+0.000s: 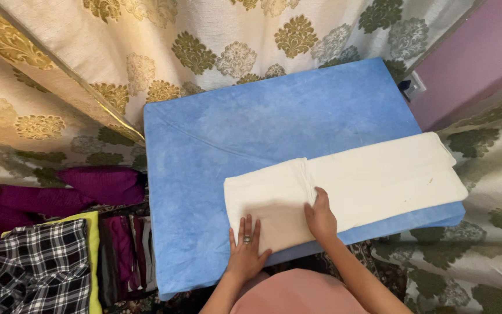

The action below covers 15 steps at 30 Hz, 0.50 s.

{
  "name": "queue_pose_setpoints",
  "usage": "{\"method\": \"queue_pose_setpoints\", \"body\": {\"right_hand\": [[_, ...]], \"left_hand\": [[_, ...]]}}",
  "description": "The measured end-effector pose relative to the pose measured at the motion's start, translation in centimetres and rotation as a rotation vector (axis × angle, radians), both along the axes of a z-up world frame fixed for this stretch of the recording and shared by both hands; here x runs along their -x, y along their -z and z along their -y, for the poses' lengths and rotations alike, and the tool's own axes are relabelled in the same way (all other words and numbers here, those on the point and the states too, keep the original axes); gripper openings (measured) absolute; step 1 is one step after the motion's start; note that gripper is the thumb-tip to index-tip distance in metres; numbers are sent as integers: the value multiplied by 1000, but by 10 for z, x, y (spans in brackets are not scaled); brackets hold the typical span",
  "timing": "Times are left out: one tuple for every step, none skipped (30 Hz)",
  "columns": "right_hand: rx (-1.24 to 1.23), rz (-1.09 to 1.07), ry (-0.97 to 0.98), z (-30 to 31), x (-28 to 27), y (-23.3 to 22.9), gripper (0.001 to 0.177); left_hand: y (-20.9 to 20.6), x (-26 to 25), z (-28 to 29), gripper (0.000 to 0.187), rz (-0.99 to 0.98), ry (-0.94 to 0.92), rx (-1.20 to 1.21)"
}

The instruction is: The person smooths out a white rectangular cloth on a blue surface, folds it lengthwise into a long strip, and then folds that strip into a square.

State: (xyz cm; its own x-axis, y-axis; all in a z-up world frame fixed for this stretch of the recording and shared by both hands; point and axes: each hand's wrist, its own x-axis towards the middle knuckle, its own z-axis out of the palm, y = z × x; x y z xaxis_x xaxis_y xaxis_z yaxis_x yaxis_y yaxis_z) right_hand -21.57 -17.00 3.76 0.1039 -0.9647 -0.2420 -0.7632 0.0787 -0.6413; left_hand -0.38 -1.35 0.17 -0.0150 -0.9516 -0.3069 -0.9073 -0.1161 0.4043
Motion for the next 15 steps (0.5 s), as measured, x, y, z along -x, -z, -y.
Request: {"method": "queue_pose_setpoints", "body": {"right_hand": [[7, 23, -1, -2, 10, 10, 65], [15, 48, -6, -2, 18, 21, 59], [17, 47, -6, -3, 22, 26, 59], [24, 106, -16, -4, 27, 32, 60], [31, 165, -25, -5, 33, 37, 62], [30, 165, -22, -8, 27, 26, 62], [-14, 78, -4, -12, 21, 15, 55], [-54, -9, 16, -15, 15, 4, 49], [-53, -9, 18, -17, 17, 13, 49], [6, -87, 23, -15, 19, 21, 53], [65, -165, 28, -14, 20, 30, 57], [71, -165, 24, -7, 17, 23, 57], [102, -164, 4, -1, 14, 16, 57], [128, -161, -17, 3, 10, 10, 58], [129, -160, -21, 18, 6, 7, 58]], "left_hand": [[-5, 0, 2, 93, -42, -33, -8], [-9, -1, 4, 89, -83, -70, -16], [7, -7, 7, 89, -83, -70, -14], [22, -13, 10, 77, 58, -150, 332], [38, -19, 14, 66, 200, -230, 679], [42, -34, 26, 66, 199, -227, 678], [47, -49, 37, 60, 8, -375, 587], [51, -63, 50, 57, -182, -520, 490], [49, -76, 59, 57, -183, -517, 491], [47, -89, 71, 56, -248, -535, 502], [44, -102, 83, 54, -313, -553, 512], [50, -111, 93, 54, -313, -556, 517], [57, -119, 103, 50, -322, -552, 524], [63, -129, 111, 45, -327, -549, 526], [60, -132, 118, 45, -325, -552, 528]]}}
